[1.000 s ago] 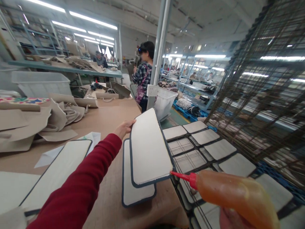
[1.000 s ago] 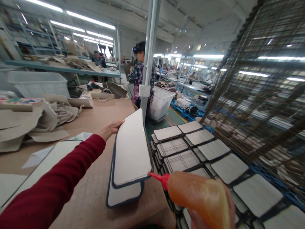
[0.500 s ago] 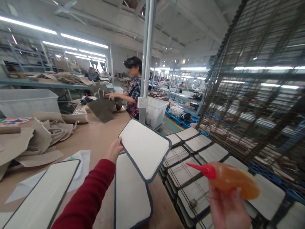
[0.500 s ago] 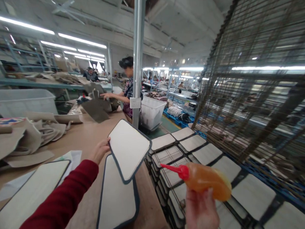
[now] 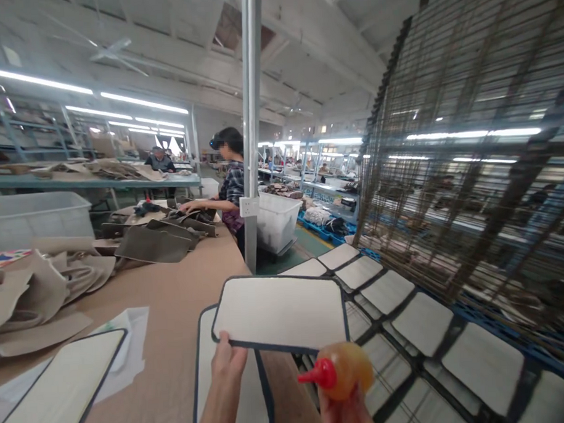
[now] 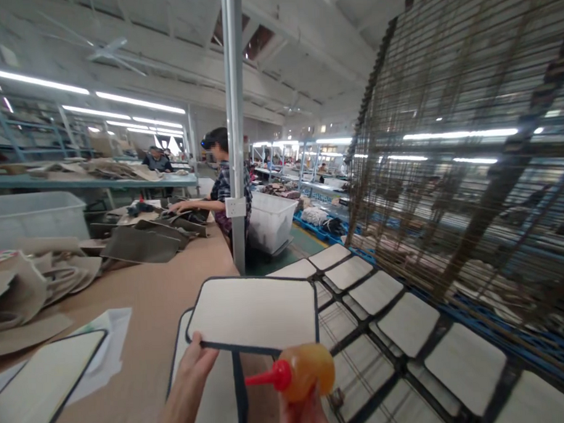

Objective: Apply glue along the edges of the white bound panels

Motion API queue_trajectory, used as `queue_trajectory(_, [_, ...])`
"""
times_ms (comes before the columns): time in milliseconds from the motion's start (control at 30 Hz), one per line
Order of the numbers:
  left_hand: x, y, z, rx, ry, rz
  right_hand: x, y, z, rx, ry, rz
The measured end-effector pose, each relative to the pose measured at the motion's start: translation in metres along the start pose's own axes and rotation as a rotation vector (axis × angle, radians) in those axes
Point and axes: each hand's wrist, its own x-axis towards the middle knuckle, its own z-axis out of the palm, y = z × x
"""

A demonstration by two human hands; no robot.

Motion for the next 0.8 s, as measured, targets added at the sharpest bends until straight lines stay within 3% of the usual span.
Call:
queue_trajectory(167, [-0.031,-0.021,-0.012,-0.172,0.019,-0.116,0.009,-0.010,0.011,0.045,-0.026,-0.015])
queue_trajectory(333, [-0.038,-0.022,-0.067,-0.321,-0.162,-0.163,0.016,-0.010,0.004,-0.046,-0.039,-0.079])
queue_trajectory(400, [-0.036,-0.006,-0.085,-0.245,-0.061,-0.052,0.018,-0.008,0.003,-0.054,-0.020,-0.088])
queue_trajectory(467, [-0.034,0.019,-0.086,-0.019,0.057,0.201,0.018,-0.006,0.005,-0.055,-0.014,-0.093])
queue_trajectory(500, [-0.033,0.032,-0.077,0.156,0.008,0.340,0.017,-0.005,0.006,-0.061,-0.017,-0.095])
queue_trajectory(533, [-0.033,0.046,-0.064,0.337,-0.116,0.450,0.016,-0.004,0.009,-0.071,-0.023,-0.094])
queue_trajectory(633, [-0.034,0.073,0.000,0.698,-0.500,0.690,0.009,0.001,0.015,-0.108,-0.046,-0.073])
queue_trajectory(733, [-0.031,0.076,0.064,0.962,-0.774,0.771,0.006,0.005,0.018,-0.145,-0.052,-0.055])
queue_trajectory(800, [-0.026,0.070,0.092,1.160,-0.930,0.716,0.006,0.006,0.016,-0.159,-0.045,-0.053])
